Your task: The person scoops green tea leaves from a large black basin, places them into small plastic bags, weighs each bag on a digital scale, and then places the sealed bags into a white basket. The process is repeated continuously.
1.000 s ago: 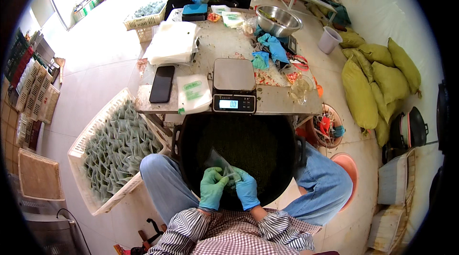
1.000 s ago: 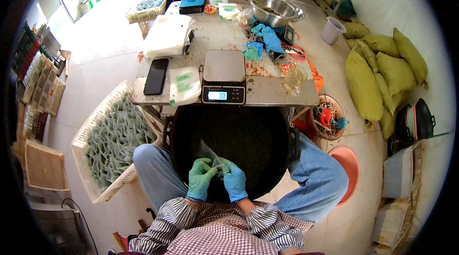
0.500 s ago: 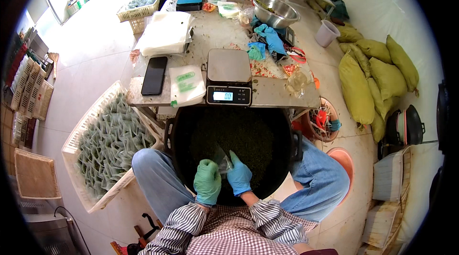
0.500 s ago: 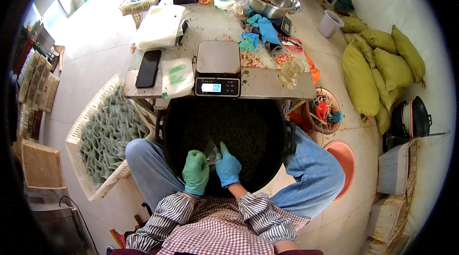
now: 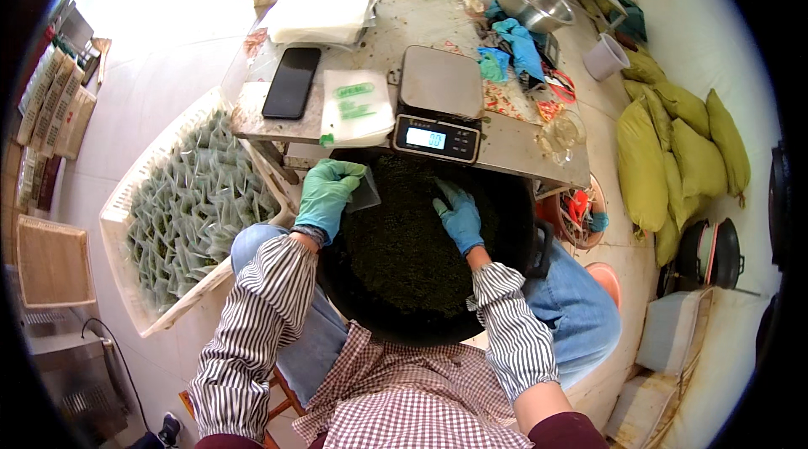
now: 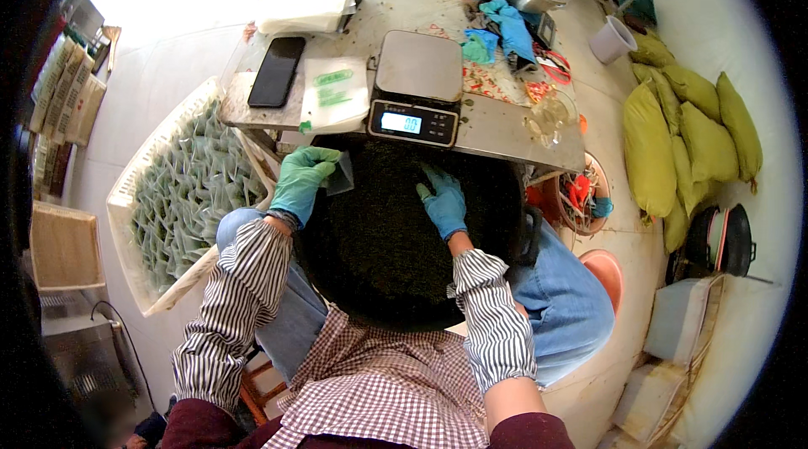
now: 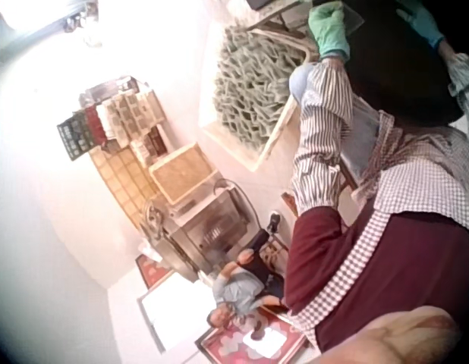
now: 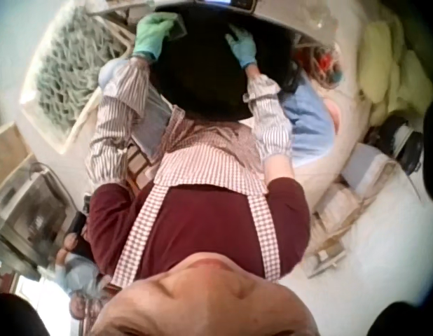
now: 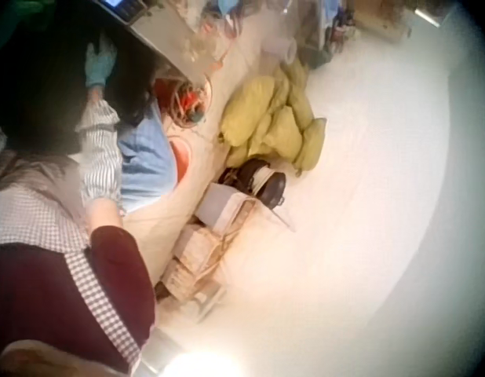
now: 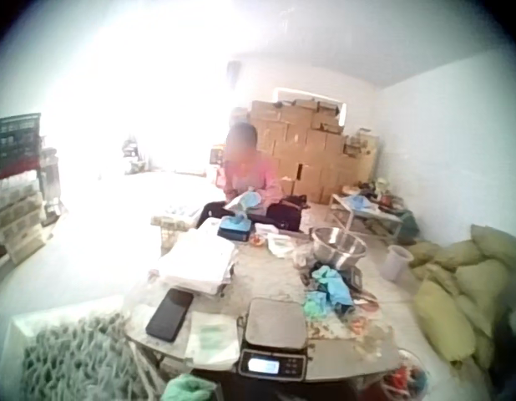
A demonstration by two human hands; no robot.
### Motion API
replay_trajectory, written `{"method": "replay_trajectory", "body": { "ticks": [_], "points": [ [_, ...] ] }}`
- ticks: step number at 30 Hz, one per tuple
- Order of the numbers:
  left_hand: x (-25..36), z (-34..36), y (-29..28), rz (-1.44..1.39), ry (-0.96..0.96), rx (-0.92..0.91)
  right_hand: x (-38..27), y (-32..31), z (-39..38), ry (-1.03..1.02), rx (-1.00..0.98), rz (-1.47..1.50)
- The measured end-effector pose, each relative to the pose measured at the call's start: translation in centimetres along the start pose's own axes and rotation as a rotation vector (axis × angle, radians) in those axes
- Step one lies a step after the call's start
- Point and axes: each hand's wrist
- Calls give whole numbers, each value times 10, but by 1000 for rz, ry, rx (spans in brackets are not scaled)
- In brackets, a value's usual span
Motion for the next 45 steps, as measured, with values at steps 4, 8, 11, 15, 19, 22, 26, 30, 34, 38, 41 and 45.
{"method": "replay_trajectory", "body": {
  "ticks": [4, 8, 11, 15, 19, 22, 26, 30, 34, 38, 41, 45],
  "points": [
    [-5, 0, 5, -91, -9, 9, -30, 45, -41, -13, -61, -43],
    [5, 5, 0, -218, 8, 133, -61, 40, -93, -42, -333, -43],
    [12, 5, -1, -293, 37, 116, -73, 23, -116, -51, -416, -105],
    [6, 3, 5, -306, 88, 97, -82, 20, -118, -11, -287, -177],
    [-6, 5, 10, -196, 124, 30, -92, 35, -115, -249, -568, -76],
    [-12, 3, 19, -60, 65, 22, -79, 49, -108, -459, -591, -148],
    [-19, -2, 34, 54, 70, -20, -39, 48, -90, -169, -265, -91],
    [-28, -5, 50, 190, 29, -51, -22, 16, -64, 703, 82, 716],
    [-42, -12, 68, 206, -96, -238, -51, -41, -57, 518, 294, 1887],
    [-53, -20, 86, 263, -96, -318, -80, -66, -48, 472, 543, 2201],
    [-54, -27, 92, 261, -123, -342, -86, -64, -41, 328, 541, 2220],
    [-46, -32, 93, 268, -152, -329, -87, -55, -34, 456, 627, 2033]
  ]
}}
Point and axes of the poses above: each hand's wrist, its own z-axis towards the middle knuckle, its own y-axis out of the palm, x = y × z, and after that the axes turned 8 degrees about -y, right-handed
